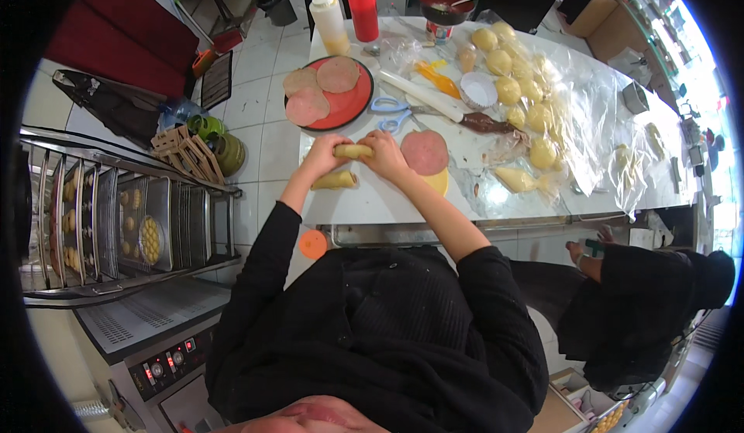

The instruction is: The person rolls pieces of dough into oval shapes, places slices of ham and cheese on them, and rolls them up. Then, the person cuts the rolls into smaller pieces and places them into paper cupcake liners, finishing by piping a topping onto each piece.

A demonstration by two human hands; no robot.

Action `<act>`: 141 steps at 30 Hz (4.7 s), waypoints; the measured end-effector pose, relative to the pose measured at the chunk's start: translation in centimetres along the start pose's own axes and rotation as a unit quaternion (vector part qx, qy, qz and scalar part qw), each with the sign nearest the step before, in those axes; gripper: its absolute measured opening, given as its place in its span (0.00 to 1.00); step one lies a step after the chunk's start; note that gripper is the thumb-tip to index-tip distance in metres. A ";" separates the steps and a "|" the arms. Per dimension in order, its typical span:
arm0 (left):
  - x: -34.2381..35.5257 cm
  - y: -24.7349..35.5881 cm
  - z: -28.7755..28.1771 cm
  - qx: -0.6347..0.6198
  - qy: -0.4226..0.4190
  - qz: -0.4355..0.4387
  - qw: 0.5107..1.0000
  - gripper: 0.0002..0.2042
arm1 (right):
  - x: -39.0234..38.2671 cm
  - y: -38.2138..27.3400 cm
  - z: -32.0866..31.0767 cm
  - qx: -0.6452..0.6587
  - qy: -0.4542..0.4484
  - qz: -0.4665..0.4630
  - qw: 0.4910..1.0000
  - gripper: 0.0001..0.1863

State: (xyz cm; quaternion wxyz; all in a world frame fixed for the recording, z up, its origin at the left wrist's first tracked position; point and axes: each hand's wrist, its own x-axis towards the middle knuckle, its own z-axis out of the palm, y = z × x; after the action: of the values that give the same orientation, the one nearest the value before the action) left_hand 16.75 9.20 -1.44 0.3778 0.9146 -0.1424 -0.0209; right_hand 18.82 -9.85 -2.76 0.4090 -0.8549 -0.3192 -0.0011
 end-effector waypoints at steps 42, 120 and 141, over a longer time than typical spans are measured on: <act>7.3 8.2 11.3 0.098 -0.013 -0.051 0.994 0.25 | -3.4 7.7 -10.7 -0.140 -0.144 0.172 0.964 0.24; 0.0 12.8 10.4 -0.188 -0.090 -0.006 0.978 0.14 | -14.4 3.3 -11.0 -0.047 0.047 0.054 0.996 0.13; -4.9 11.5 13.4 -0.179 -0.081 0.049 0.979 0.14 | -18.6 1.1 -8.8 0.060 0.027 0.133 0.989 0.15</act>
State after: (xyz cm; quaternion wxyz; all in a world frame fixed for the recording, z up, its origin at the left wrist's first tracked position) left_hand 7.25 -6.35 -3.32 0.5231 0.8194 -0.2114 -0.1014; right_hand 6.84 -26.63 -2.59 0.4644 -0.8634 -0.1908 0.0499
